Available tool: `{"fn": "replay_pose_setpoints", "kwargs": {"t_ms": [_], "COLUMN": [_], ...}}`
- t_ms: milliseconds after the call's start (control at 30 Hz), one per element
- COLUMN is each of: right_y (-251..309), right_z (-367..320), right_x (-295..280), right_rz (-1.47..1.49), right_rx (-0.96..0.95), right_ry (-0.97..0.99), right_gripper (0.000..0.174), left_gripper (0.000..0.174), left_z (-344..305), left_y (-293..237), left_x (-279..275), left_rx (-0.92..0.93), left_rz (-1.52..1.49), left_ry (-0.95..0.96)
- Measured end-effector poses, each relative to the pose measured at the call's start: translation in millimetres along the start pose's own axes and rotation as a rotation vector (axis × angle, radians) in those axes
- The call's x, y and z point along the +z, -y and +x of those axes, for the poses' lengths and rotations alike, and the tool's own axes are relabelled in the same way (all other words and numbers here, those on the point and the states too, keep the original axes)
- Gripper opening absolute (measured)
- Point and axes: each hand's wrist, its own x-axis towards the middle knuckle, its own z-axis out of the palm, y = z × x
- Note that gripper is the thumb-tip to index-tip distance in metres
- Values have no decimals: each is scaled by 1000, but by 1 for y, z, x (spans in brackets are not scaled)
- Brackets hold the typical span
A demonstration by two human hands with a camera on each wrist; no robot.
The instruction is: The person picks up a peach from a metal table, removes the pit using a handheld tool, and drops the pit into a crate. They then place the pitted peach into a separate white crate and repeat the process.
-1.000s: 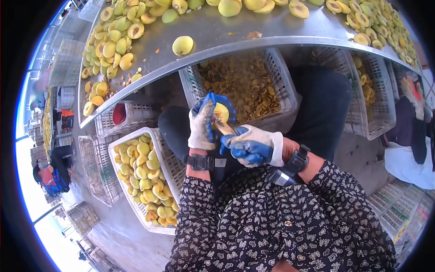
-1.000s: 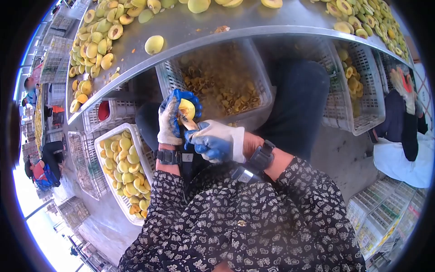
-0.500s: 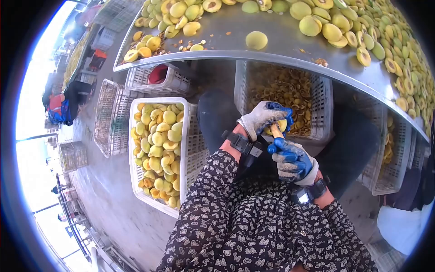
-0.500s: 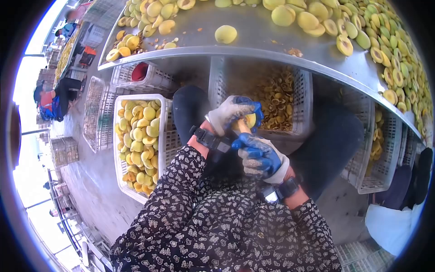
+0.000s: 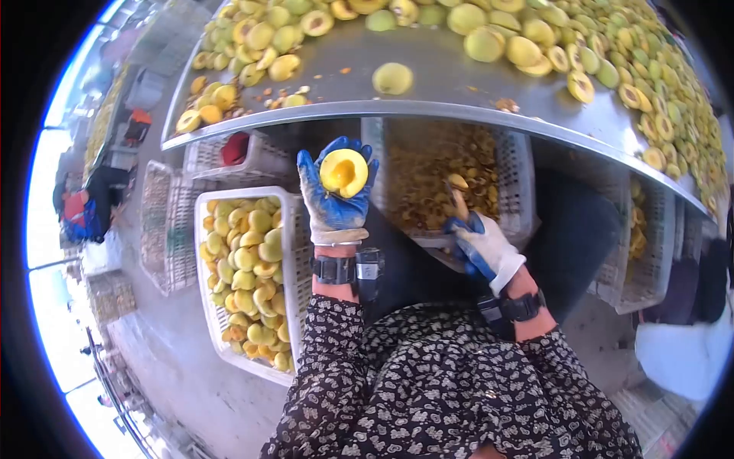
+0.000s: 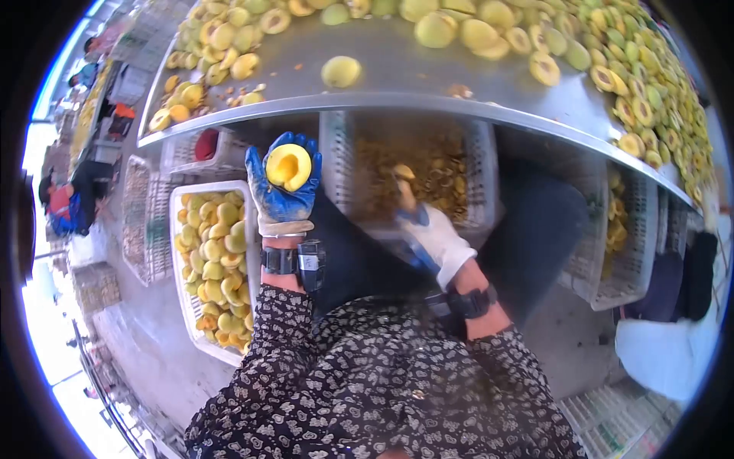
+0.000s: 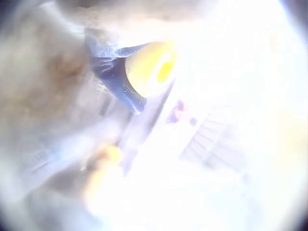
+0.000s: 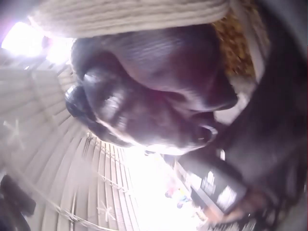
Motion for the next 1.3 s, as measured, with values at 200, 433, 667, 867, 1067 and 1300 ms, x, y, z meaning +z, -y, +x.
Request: {"fn": "replay_pose_setpoints", "kwargs": {"t_ms": [200, 433, 667, 867, 1067, 1300], "right_y": [-18, -9, 0, 13, -15, -27], "right_z": [19, 3, 1, -7, -11, -5], "right_x": [-13, -13, -8, -13, -22, -39], "right_rz": [-1127, -1024, -882, -969, -1088, -823], "right_rx": [-1, 34, 100, -64, -293, -142], "right_ry": [-69, -154, -113, -240, -103, -62], "right_gripper": [40, 36, 31, 34, 29, 30], "left_gripper": [38, 34, 25, 30, 29, 34], "left_z": [1, 18, 19, 38, 71, 208], "left_y": [-109, -215, -211, -207, -121, -34], "left_x": [-104, -202, -230, -123, 70, 162], "left_rx": [486, 646, 593, 805, 637, 539], "left_rz": [573, 1202, 2352, 1637, 1392, 2399], "left_ry": [-48, -646, -585, -711, 24, 160]}}
